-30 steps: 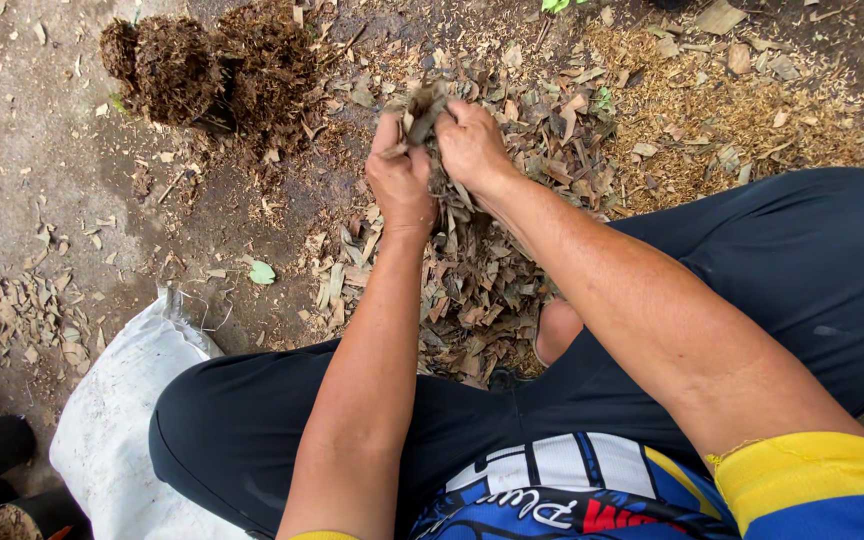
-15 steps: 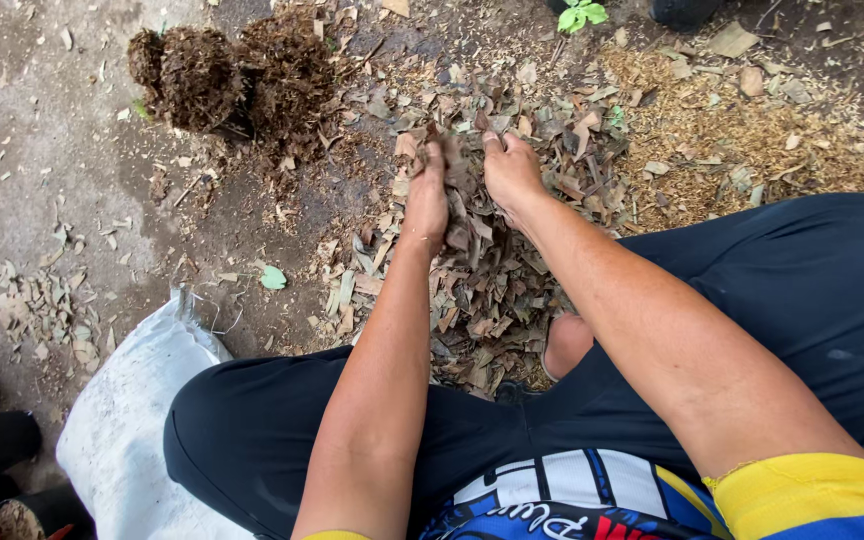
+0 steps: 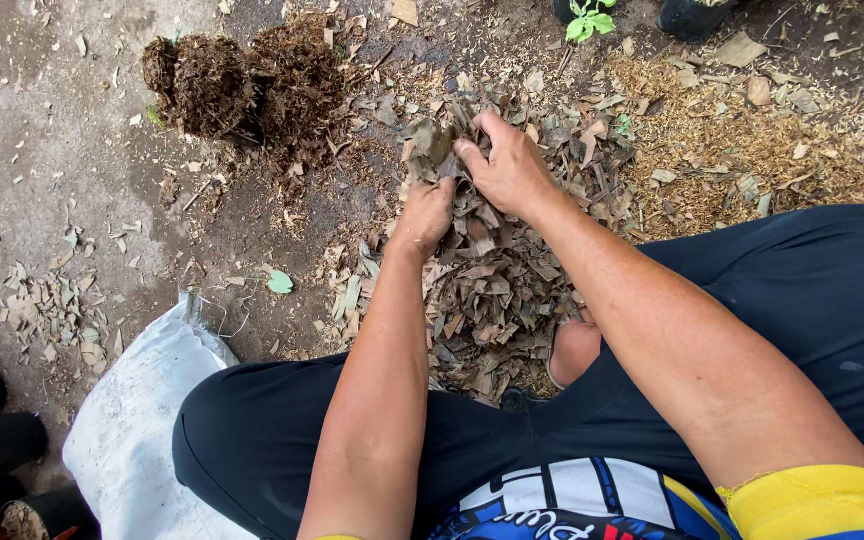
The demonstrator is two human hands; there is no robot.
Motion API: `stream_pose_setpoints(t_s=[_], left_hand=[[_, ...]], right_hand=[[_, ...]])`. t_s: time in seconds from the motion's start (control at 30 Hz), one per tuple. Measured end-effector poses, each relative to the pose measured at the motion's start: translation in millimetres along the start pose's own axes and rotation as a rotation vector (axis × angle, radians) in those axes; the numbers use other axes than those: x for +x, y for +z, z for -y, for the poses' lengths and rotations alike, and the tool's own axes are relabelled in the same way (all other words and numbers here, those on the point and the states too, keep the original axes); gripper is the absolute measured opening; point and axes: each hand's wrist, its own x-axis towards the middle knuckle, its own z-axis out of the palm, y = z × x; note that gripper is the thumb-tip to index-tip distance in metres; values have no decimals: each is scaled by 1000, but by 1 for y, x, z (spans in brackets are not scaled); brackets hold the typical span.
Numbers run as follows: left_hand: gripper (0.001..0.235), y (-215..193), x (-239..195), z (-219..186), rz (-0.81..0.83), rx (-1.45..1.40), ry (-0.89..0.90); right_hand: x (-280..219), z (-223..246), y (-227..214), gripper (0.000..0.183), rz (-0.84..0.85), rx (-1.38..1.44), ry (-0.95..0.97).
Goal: The person sits on the ground and uses both hands to pull dried leaves and bark from a white sack, then repeatedly sifts and separates the material into piles on the ground. The person continues to gather and sort the dried plant matter by hand throughout the clip.
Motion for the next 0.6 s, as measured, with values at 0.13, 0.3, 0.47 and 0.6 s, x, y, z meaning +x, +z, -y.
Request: stream_pose_setpoints(t_s=[0.13,0.3,0.47,0.6], left_hand=[[28,15,-12,-21,-199,129,251],[16,28,-30,-43,-374,243,410],[11,35,-30,-47,-488,221,677],[28,33,-25,-47,-290,149,376]], right_hand=[[-3,8,-1,18,-52,15,-101],[-1,5,11,12,-81,240,-15],[11,-12,27,25,-44,692,449],[15,-34,24,40,-55,935,637]])
